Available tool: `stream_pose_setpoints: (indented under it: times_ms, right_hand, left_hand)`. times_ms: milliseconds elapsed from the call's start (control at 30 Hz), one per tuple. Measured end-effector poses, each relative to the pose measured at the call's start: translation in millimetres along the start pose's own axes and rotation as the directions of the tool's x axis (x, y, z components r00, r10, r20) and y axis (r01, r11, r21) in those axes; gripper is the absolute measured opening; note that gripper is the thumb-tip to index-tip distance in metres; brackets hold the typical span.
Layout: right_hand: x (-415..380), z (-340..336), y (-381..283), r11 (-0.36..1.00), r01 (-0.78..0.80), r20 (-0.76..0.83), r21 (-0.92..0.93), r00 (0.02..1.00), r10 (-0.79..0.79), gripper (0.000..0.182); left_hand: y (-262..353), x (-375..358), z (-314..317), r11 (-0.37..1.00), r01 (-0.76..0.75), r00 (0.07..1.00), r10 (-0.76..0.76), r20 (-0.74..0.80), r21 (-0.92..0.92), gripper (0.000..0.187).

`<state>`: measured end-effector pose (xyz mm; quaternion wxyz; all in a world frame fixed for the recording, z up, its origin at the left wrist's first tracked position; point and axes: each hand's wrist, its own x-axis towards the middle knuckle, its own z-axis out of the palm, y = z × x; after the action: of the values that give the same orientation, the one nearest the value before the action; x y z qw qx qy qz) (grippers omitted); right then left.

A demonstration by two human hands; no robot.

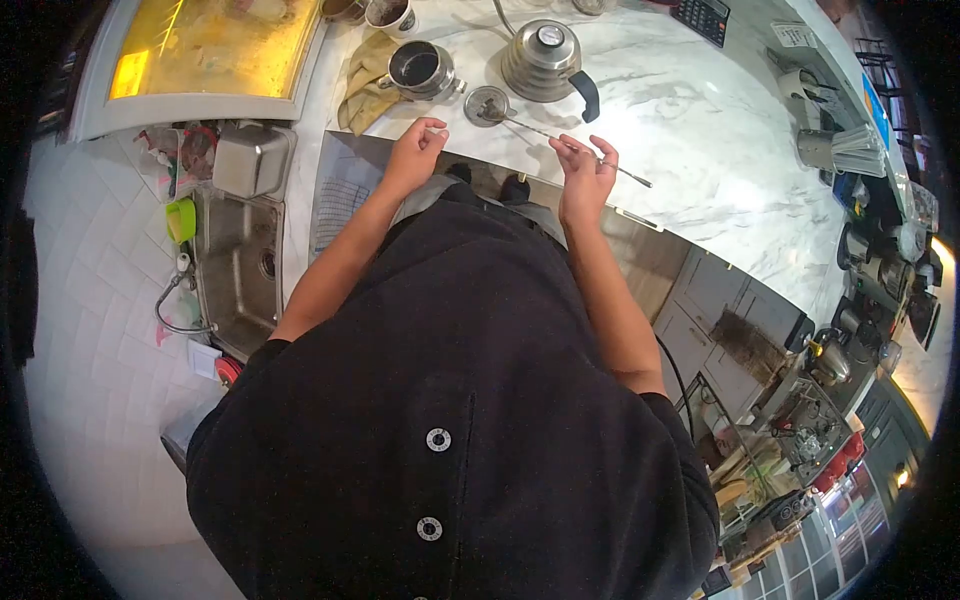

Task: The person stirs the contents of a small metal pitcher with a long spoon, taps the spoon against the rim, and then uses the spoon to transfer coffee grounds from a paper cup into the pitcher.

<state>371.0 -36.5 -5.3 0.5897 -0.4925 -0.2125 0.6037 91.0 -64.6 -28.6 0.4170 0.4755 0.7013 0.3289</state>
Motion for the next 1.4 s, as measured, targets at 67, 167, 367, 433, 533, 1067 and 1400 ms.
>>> stream_pose_setpoints:
  times_ms: [67, 167, 367, 433, 533, 1067, 1400]
  right_hand:
    - [-1.1, -1.9, 2.9, 0.998, -0.046, -0.029, 0.037, 0.998, 0.047, 0.021]
    - [-3.5, -5.3, 8.6, 0.996, -0.047, -0.074, 0.08, 0.996, 0.053, 0.018]
    - [-6.0, -6.8, 24.8, 0.971, -0.105, -0.162, 0.216, 0.977, 0.142, 0.015]
    - [-8.2, -7.9, 30.1, 0.966, -0.102, -0.16, 0.238, 0.977, 0.143, 0.018]
    - [-13.4, -5.3, 38.1, 0.954, -0.097, -0.177, 0.285, 0.972, 0.152, 0.02]
    - [-43.4, 8.2, 48.1, 0.952, 0.068, -0.225, 0.299, 0.974, 0.001, 0.013]
    - [-70.2, 19.7, 38.4, 0.929, 0.182, -0.265, 0.323, 0.96, -0.096, 0.013]
  left_hand:
    - [-8.6, -0.7, -5.2, 1.0, -0.002, 1.0, 0.002, 0.018, -0.018, 0.025]
    - [-4.5, 1.5, -16.7, 0.998, 0.015, 0.998, -0.012, 0.055, -0.056, 0.025]
    - [-13.8, 7.7, -31.9, 0.998, 0.011, 0.992, -0.004, 0.127, -0.057, 0.025]
    - [-16.3, 9.9, -34.2, 0.996, 0.026, 0.99, -0.013, 0.143, -0.09, 0.026]
    - [-17.4, 10.3, -41.3, 0.996, 0.036, 0.986, -0.021, 0.168, -0.087, 0.026]
    - [-38.3, 26.6, -77.9, 0.997, -0.002, 0.957, 0.023, 0.288, -0.072, 0.026]
    - [-47.9, 39.4, -96.5, 0.996, -0.027, 0.939, 0.055, 0.341, -0.086, 0.026]
